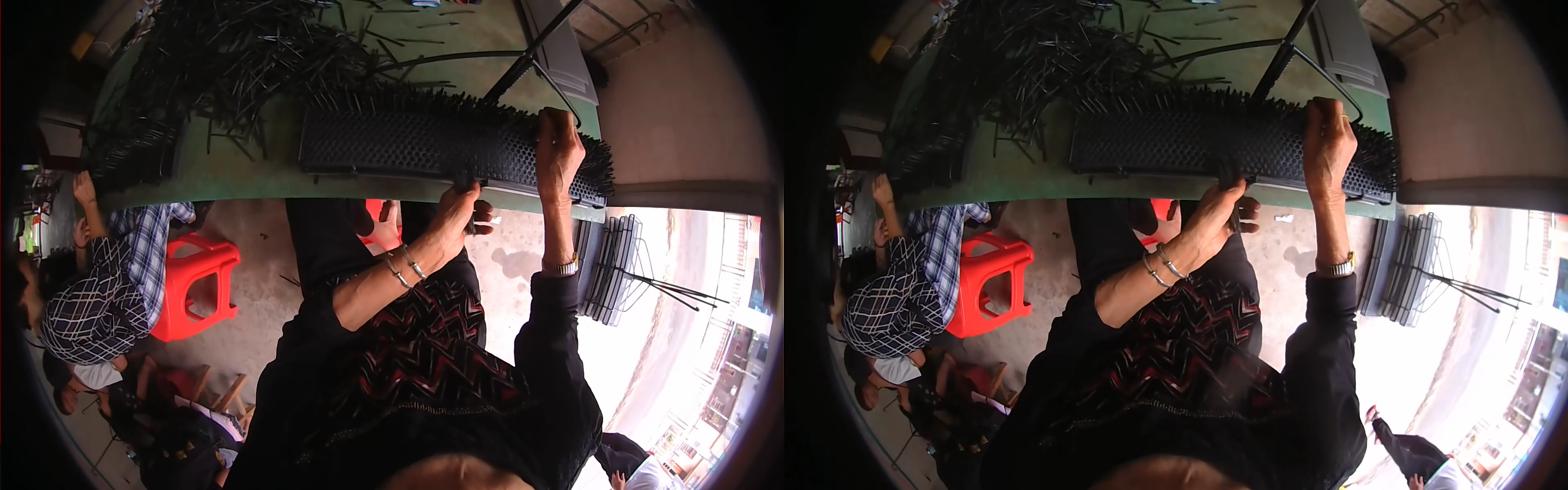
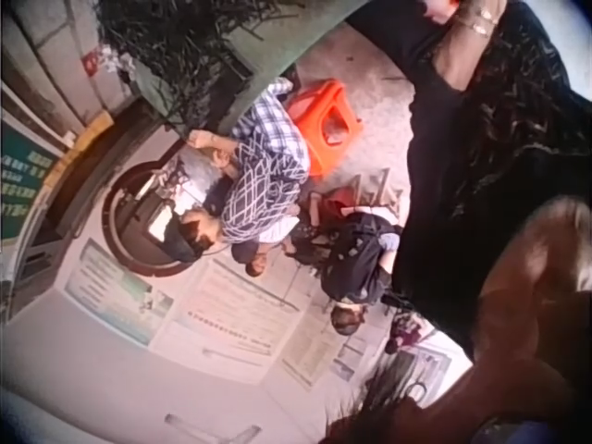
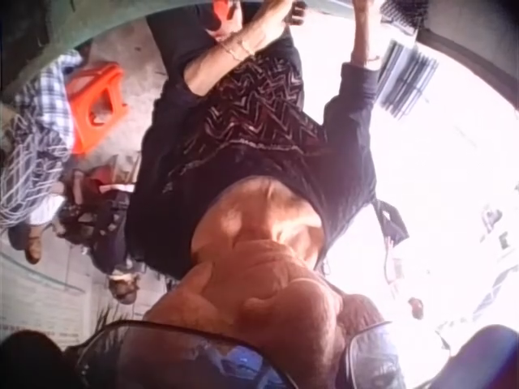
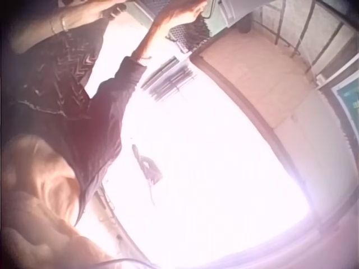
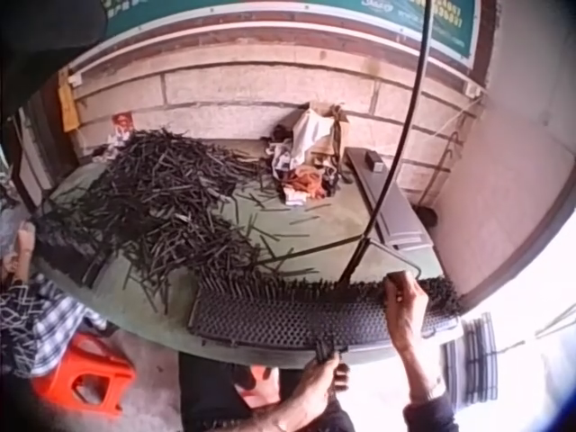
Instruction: Manually inserting thin black plastic bristles into a perforated base plate to assemble industrial brushes.
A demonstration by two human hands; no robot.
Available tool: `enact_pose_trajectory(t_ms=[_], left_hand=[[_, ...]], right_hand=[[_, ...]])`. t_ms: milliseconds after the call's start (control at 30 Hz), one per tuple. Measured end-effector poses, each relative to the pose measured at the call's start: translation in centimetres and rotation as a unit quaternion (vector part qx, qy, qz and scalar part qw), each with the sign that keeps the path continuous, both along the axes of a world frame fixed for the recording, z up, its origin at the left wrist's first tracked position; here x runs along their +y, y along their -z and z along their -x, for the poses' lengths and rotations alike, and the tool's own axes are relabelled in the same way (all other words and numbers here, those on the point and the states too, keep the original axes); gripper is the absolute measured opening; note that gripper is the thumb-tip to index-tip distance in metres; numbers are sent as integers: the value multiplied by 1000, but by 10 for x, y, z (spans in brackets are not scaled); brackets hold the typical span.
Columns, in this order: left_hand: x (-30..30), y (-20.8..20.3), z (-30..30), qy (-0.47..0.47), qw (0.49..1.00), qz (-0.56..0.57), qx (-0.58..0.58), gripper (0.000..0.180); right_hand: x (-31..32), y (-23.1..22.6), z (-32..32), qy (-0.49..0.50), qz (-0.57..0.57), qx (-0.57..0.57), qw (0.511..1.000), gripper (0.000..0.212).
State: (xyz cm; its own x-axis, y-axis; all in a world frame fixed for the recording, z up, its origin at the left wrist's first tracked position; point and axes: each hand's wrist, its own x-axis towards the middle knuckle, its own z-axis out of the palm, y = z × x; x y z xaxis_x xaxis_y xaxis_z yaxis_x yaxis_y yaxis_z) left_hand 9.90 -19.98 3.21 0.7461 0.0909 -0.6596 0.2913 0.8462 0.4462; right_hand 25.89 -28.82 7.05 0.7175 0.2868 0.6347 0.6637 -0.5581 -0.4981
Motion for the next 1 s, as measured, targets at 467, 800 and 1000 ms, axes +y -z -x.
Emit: enact_pose_trajectory(t_ms=[467, 800, 1000], left_hand=[[8, -10, -1, 25, 996, 3, -85, 31], [8, -14, -1, 43, 997, -40, -58, 31], [6, -15, -2, 58, 995, -49, -58, 30]], right_hand=[[6, -5, 8, 16, 135, -18, 991, 18], [-11, -23, 29, -158, 89, 392, 902, 25], [-18, -17, 32, -233, 39, 423, 875, 15]])
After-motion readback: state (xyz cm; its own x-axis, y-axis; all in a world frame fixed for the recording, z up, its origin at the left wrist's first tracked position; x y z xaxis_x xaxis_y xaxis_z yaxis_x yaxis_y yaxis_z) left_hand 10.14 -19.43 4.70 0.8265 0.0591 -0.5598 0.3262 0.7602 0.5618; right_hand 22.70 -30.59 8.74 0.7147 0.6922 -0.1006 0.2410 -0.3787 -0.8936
